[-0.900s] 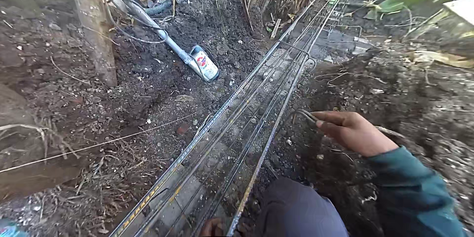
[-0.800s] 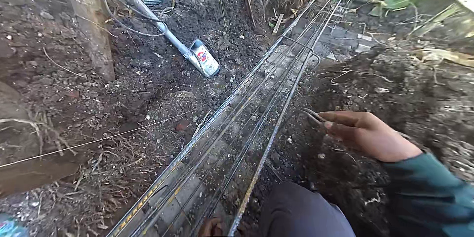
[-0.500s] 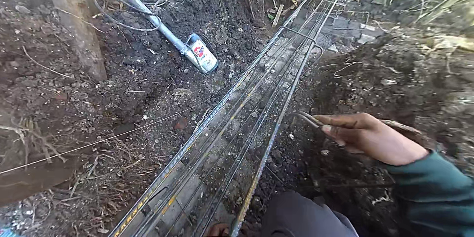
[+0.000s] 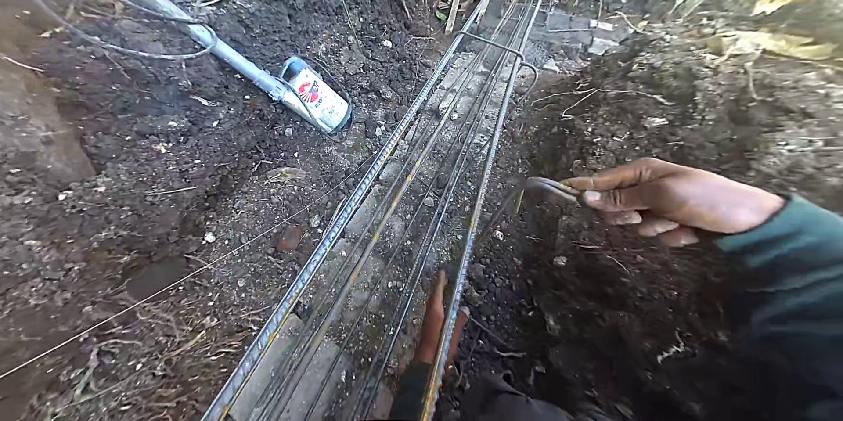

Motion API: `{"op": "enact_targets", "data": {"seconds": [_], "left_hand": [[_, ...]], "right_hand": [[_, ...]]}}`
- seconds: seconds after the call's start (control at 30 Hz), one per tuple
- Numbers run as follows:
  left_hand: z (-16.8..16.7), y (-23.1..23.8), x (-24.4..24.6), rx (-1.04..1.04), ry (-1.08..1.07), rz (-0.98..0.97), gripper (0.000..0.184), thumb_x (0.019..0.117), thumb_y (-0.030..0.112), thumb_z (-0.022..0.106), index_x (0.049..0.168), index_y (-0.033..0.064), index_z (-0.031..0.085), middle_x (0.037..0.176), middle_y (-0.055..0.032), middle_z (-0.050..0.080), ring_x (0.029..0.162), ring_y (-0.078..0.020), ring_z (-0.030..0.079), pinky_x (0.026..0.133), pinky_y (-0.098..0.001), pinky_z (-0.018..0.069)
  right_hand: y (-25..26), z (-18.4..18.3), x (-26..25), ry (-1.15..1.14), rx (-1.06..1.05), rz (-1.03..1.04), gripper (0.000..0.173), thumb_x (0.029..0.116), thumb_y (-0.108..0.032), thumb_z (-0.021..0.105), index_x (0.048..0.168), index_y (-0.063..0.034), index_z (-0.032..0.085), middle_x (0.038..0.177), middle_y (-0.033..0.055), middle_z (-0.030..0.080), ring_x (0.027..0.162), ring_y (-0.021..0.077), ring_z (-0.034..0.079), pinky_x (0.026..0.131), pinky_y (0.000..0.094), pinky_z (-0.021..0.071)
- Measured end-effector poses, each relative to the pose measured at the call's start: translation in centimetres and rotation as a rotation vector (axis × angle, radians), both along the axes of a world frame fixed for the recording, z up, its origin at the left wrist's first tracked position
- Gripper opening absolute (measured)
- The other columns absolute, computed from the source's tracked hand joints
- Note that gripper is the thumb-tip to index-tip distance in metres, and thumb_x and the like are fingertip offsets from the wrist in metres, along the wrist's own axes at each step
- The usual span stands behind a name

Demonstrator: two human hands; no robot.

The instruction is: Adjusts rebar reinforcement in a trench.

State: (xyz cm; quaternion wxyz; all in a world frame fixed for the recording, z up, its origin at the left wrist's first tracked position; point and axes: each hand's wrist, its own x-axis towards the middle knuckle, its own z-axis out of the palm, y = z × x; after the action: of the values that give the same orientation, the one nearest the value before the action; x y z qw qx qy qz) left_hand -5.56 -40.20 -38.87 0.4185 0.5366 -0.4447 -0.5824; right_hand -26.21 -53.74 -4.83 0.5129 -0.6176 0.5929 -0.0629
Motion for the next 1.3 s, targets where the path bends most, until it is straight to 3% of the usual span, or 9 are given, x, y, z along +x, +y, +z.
{"op": "enact_targets", "data": {"seconds": [0.37, 0.47, 0.57, 0.7, 0.8, 0.87, 1.0, 1.17, 1.3], "left_hand": [[-2.8, -3.6, -1.7, 0.108, 0.077, 0.041, 0.069, 0.0970, 0.019, 0.065, 0.159, 0.0061, 0.036, 0.164, -0.0159, 0.036, 0.152, -0.0274, 0.034, 0.125, -0.0469, 0.0294], [-2.5, -4.4, -2.8, 0.108, 0.035, 0.056, 0.059, 0.1002, 0.029, 0.062, 0.150, 0.0013, 0.046, 0.151, -0.0205, 0.049, 0.141, -0.0295, 0.048, 0.118, -0.0468, 0.0396], [-0.9, -3.6, -2.7, 0.069, -0.071, 0.112, 0.042, 0.1055, 0.030, 0.051, 0.126, -0.0047, 0.062, 0.120, -0.0238, 0.065, 0.116, -0.0321, 0.063, 0.103, -0.0484, 0.0505], [-0.6, -1.4, -2.6, 0.159, -0.125, 0.082, 0.043, 0.1094, 0.027, 0.042, 0.123, -0.0087, 0.062, 0.116, -0.0275, 0.065, 0.112, -0.0351, 0.064, 0.102, -0.0512, 0.0496], [-2.6, -0.3, -2.2, 0.299, -0.130, 0.110, 0.046, 0.1106, 0.031, 0.041, 0.128, -0.0070, 0.061, 0.113, -0.0270, 0.067, 0.107, -0.0358, 0.065, 0.098, -0.0545, 0.0499], [-4.7, 0.8, -2.0, 0.409, -0.174, 0.115, 0.049, 0.1108, 0.036, 0.041, 0.132, -0.0025, 0.062, 0.114, -0.0262, 0.069, 0.108, -0.0374, 0.066, 0.098, -0.0576, 0.0499], [-7.4, 2.2, -1.4, 0.473, -0.235, 0.169, 0.046, 0.1101, 0.035, 0.044, 0.123, -0.0033, 0.065, 0.104, -0.0245, 0.069, 0.099, -0.0365, 0.067, 0.092, -0.0575, 0.0507], [-5.3, 2.4, -0.5, 0.523, -0.340, 0.174, 0.049, 0.1096, 0.039, 0.044, 0.125, -0.0014, 0.067, 0.108, -0.0234, 0.071, 0.105, -0.0366, 0.067, 0.095, -0.0597, 0.0494], [-4.4, 2.8, -0.6, 0.545, -0.380, 0.195, 0.049, 0.1085, 0.043, 0.045, 0.120, 0.0038, 0.070, 0.098, -0.0197, 0.072, 0.094, -0.0352, 0.069, 0.086, -0.0601, 0.0520]], "right_hand": [[-1.6, -4.3, 1.9, 0.242, -0.542, 0.163, 0.033, 0.1026, -0.019, 0.055, 0.130, -0.0174, 0.073, 0.072, -0.0026, 0.066, 0.054, 0.0091, 0.053, 0.053, 0.0327, 0.0480], [-1.3, -3.9, 1.4, 0.429, -0.593, 0.128, 0.021, 0.1030, -0.029, 0.059, 0.099, -0.0200, 0.077, 0.067, -0.0024, 0.063, 0.055, 0.0137, 0.056, 0.054, 0.0421, 0.0482], [-1.9, -3.5, 0.3, 0.417, -0.517, 0.070, 0.024, 0.1020, -0.026, 0.064, 0.084, -0.0156, 0.076, 0.064, -0.0007, 0.063, 0.055, 0.0136, 0.055, 0.054, 0.0407, 0.0462], [-5.9, -5.4, 1.7, 0.590, -0.273, 0.051, 0.032, 0.1066, -0.030, 0.057, 0.093, -0.0084, 0.077, 0.077, 0.0109, 0.068, 0.068, 0.0253, 0.061, 0.068, 0.0504, 0.0500], [-9.7, -10.9, 2.8, 0.717, -0.079, 0.011, 0.040, 0.1081, -0.034, 0.054, 0.106, -0.0008, 0.075, 0.105, 0.0220, 0.072, 0.103, 0.0394, 0.067, 0.095, 0.0624, 0.0477], [-11.7, -17.3, 2.0, 0.707, -0.027, -0.019, 0.037, 0.1060, -0.033, 0.058, 0.110, -0.0005, 0.075, 0.113, 0.0224, 0.072, 0.113, 0.0402, 0.066, 0.101, 0.0635, 0.0461], [-14.7, -28.9, 0.6, 0.709, -0.061, -0.022, 0.046, 0.0984, -0.047, 0.066, 0.106, -0.0037, 0.076, 0.110, 0.0221, 0.073, 0.111, 0.0421, 0.067, 0.098, 0.0665, 0.0487], [-14.8, -34.8, -0.4, 0.618, -0.029, -0.023, 0.045, 0.1012, -0.045, 0.062, 0.106, -0.0020, 0.075, 0.109, 0.0234, 0.072, 0.110, 0.0422, 0.067, 0.099, 0.0658, 0.0476], [-14.7, -37.9, -1.3, 0.515, 0.006, -0.056, 0.045, 0.1033, -0.042, 0.061, 0.109, 0.0012, 0.073, 0.109, 0.0241, 0.072, 0.108, 0.0401, 0.067, 0.100, 0.0621, 0.0481]]}}
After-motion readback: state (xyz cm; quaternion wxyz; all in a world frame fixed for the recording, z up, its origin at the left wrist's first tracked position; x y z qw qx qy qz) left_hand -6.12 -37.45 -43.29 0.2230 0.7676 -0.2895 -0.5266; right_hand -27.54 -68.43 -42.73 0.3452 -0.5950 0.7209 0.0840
